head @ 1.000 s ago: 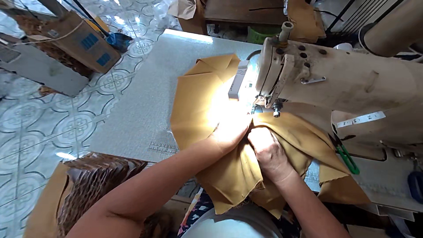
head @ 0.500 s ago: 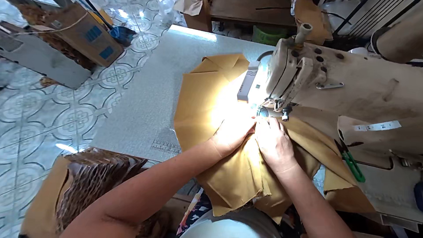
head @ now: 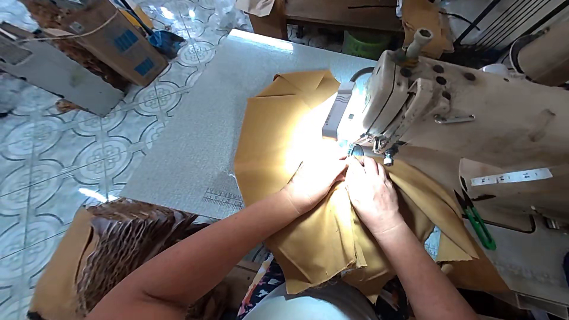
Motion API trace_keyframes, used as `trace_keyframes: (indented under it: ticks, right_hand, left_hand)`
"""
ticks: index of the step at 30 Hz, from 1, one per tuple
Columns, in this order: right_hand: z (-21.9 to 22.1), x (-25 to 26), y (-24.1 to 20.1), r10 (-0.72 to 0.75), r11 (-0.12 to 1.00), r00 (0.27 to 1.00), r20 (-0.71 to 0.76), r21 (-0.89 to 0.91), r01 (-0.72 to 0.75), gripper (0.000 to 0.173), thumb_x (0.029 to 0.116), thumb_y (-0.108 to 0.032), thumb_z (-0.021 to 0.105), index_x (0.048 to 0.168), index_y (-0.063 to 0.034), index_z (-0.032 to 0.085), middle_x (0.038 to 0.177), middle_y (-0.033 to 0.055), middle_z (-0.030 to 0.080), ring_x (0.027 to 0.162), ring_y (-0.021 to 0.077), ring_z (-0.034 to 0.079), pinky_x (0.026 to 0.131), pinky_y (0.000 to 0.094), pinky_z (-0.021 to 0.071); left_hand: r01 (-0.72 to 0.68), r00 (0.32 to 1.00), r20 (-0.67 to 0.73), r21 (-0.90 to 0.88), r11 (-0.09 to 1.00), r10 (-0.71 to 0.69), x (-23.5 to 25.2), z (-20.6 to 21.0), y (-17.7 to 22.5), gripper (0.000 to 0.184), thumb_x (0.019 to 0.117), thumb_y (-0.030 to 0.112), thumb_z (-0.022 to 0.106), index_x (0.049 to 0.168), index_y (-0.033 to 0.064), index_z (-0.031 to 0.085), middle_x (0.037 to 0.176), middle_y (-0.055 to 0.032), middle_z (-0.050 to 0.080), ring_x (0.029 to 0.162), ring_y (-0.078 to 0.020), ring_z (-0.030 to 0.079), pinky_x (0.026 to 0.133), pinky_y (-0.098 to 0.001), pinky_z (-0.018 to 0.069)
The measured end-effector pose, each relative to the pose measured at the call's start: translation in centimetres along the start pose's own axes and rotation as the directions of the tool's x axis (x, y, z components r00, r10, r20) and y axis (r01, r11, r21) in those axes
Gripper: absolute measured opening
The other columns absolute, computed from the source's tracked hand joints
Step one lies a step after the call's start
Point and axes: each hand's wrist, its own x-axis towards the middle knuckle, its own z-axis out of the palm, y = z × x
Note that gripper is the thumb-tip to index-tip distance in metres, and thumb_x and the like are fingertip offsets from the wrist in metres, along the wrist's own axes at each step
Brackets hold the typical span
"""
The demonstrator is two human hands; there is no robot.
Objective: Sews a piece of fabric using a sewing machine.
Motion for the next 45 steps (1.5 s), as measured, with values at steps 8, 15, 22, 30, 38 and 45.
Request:
trace_keyframes:
  ticks: [8, 15, 22, 30, 38, 45]
  right_hand:
    - [-0.3, 0.0, 0.2, -0.025, 1.0, 1.0, -0.012, -0.013, 0.025, 0.035, 0.1015, -0.022, 0.055, 0.127, -0.0031, 0.069, 0.123, 0.0213, 0.066, 0.11, 0.0395, 0.065, 0.086, 0.05, 0.0565]
    - [-0.2, -0.1, 0.3, 0.035, 0.997, 0.999, -0.008, 0.063, -0.034, 0.037, 0.1019, -0.026, 0.053, 0.13, -0.0074, 0.069, 0.128, 0.0189, 0.065, 0.117, 0.0384, 0.064, 0.093, 0.0513, 0.0545]
    - [-0.1, -0.2, 0.4, 0.064, 0.995, 0.998, 0.007, 0.079, -0.065, 0.04, 0.0999, -0.024, 0.055, 0.134, -0.0075, 0.067, 0.132, 0.0197, 0.064, 0.119, 0.0404, 0.062, 0.095, 0.0529, 0.0535]
    - [0.2, 0.1, 0.5, 0.034, 0.999, 0.999, -0.003, 0.033, -0.034, 0.04, 0.1021, -0.021, 0.051, 0.136, -0.005, 0.065, 0.133, 0.0204, 0.063, 0.117, 0.0406, 0.063, 0.095, 0.0515, 0.0533]
    - [0.4, 0.4, 0.5, 0.05, 0.998, 0.999, -0.01, 0.024, -0.05, 0.039, 0.103, -0.021, 0.051, 0.136, -0.0058, 0.065, 0.134, 0.0181, 0.063, 0.118, 0.0383, 0.062, 0.096, 0.05, 0.0527]
    - [0.4, 0.6, 0.5, 0.041, 0.999, 0.999, -0.008, 0.036, -0.041, 0.039, 0.102, -0.018, 0.053, 0.136, -0.0046, 0.065, 0.134, 0.0187, 0.063, 0.118, 0.0391, 0.062, 0.096, 0.0504, 0.0527]
  left_hand:
    - [-0.024, 0.999, -0.04, -0.026, 0.999, 0.023, -0.2, 0.1, -0.4, 0.029, 0.105, 0.027, 0.055, 0.122, 0.0138, 0.074, 0.134, -0.0026, 0.067, 0.128, -0.0196, 0.06, 0.109, -0.0419, 0.0452]
    - [-0.057, 0.998, -0.033, 0.032, 0.998, 0.058, -0.3, 0.2, -0.3, 0.03, 0.1052, 0.023, 0.054, 0.126, 0.0116, 0.072, 0.133, -0.0046, 0.068, 0.128, -0.021, 0.06, 0.11, -0.0404, 0.0457]
    - [-0.06, 0.998, -0.007, 0.146, 0.988, 0.062, 0.1, 0.0, 0.4, 0.03, 0.1058, 0.021, 0.052, 0.127, 0.0135, 0.072, 0.135, -0.0026, 0.067, 0.13, -0.0218, 0.06, 0.107, -0.0428, 0.0477]
    - [-0.04, 0.999, -0.015, 0.176, 0.984, 0.044, 0.3, 0.2, 0.6, 0.029, 0.1052, 0.02, 0.052, 0.125, 0.0127, 0.073, 0.136, -0.0044, 0.067, 0.131, -0.0229, 0.059, 0.108, -0.0416, 0.0472]
    - [0.014, 1.0, 0.008, 0.198, 0.98, -0.016, 0.6, 0.2, 1.1, 0.03, 0.1054, 0.021, 0.053, 0.128, 0.0128, 0.071, 0.137, -0.0046, 0.066, 0.129, -0.0247, 0.06, 0.101, -0.0445, 0.0507]
    - [0.003, 1.0, -0.029, 0.182, 0.983, 0.003, 0.7, 0.3, 1.0, 0.029, 0.1045, 0.021, 0.054, 0.126, 0.0116, 0.072, 0.134, -0.0066, 0.067, 0.13, -0.0259, 0.059, 0.108, -0.045, 0.0458]
